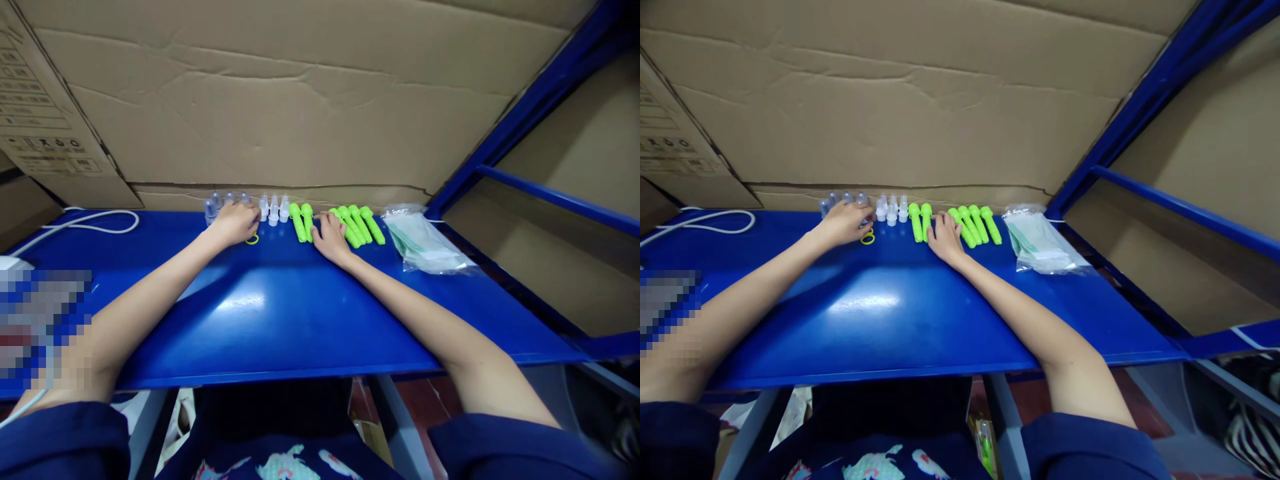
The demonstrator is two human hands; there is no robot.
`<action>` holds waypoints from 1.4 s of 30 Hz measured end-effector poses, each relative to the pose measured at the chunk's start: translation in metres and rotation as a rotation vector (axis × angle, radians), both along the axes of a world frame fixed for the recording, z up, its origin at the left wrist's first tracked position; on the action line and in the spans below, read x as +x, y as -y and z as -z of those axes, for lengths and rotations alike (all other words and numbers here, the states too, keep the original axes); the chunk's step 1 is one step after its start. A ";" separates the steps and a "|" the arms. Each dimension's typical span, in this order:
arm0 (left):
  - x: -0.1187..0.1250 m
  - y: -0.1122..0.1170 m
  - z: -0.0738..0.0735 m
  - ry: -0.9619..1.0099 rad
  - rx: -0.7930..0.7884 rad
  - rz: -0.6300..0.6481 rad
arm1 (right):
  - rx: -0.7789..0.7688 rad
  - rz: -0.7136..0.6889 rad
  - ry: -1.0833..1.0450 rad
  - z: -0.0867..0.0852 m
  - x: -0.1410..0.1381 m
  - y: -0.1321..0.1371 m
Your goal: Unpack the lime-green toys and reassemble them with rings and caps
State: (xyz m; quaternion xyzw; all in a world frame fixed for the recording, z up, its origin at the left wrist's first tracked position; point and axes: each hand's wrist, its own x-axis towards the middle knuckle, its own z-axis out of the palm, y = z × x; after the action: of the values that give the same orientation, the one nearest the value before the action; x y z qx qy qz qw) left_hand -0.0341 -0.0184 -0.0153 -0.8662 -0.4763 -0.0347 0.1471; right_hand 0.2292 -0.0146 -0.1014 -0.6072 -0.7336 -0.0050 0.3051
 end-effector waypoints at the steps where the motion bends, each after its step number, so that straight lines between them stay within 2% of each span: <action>1: -0.001 -0.001 0.001 -0.034 -0.044 -0.002 | 0.008 0.001 -0.003 0.000 0.000 0.000; 5: -0.001 -0.004 0.006 -0.100 -0.169 -0.013 | 0.046 -0.006 -0.026 0.001 0.001 0.000; 12: -0.001 -0.004 0.003 -0.102 -0.189 -0.025 | 0.063 0.067 0.006 -0.003 0.000 0.002; 16: -0.003 -0.006 0.002 -0.100 -0.190 -0.006 | 0.070 0.176 0.058 -0.010 0.004 0.002; 22: -0.005 -0.005 0.003 -0.058 -0.166 0.014 | -0.049 0.349 0.200 -0.020 0.013 0.001; 25: -0.004 -0.004 0.002 -0.033 -0.157 0.026 | -0.131 0.357 0.306 -0.022 0.014 0.003; 28: -0.003 -0.004 0.004 0.019 -0.118 0.044 | -0.140 0.342 0.366 -0.023 0.015 0.006; 33: -0.006 -0.013 0.011 0.270 -0.142 0.068 | -0.133 0.314 0.280 -0.023 0.018 0.006; 36: -0.007 -0.020 0.015 0.524 -0.228 0.172 | 0.031 0.264 0.196 -0.025 0.016 0.007; 39: -0.005 -0.024 0.019 0.798 -0.352 0.275 | 0.209 0.100 0.167 -0.028 0.006 0.014; 42: -0.002 -0.026 0.021 0.997 -0.452 0.298 | 0.257 -0.117 0.196 -0.030 -0.010 0.028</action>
State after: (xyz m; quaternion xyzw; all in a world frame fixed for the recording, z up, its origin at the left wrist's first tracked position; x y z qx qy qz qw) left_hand -0.0359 0.0073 -0.0360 -0.8127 -0.3564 -0.3572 -0.2913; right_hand 0.2188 -0.0425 -0.0716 -0.5161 -0.7872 -0.1403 0.3070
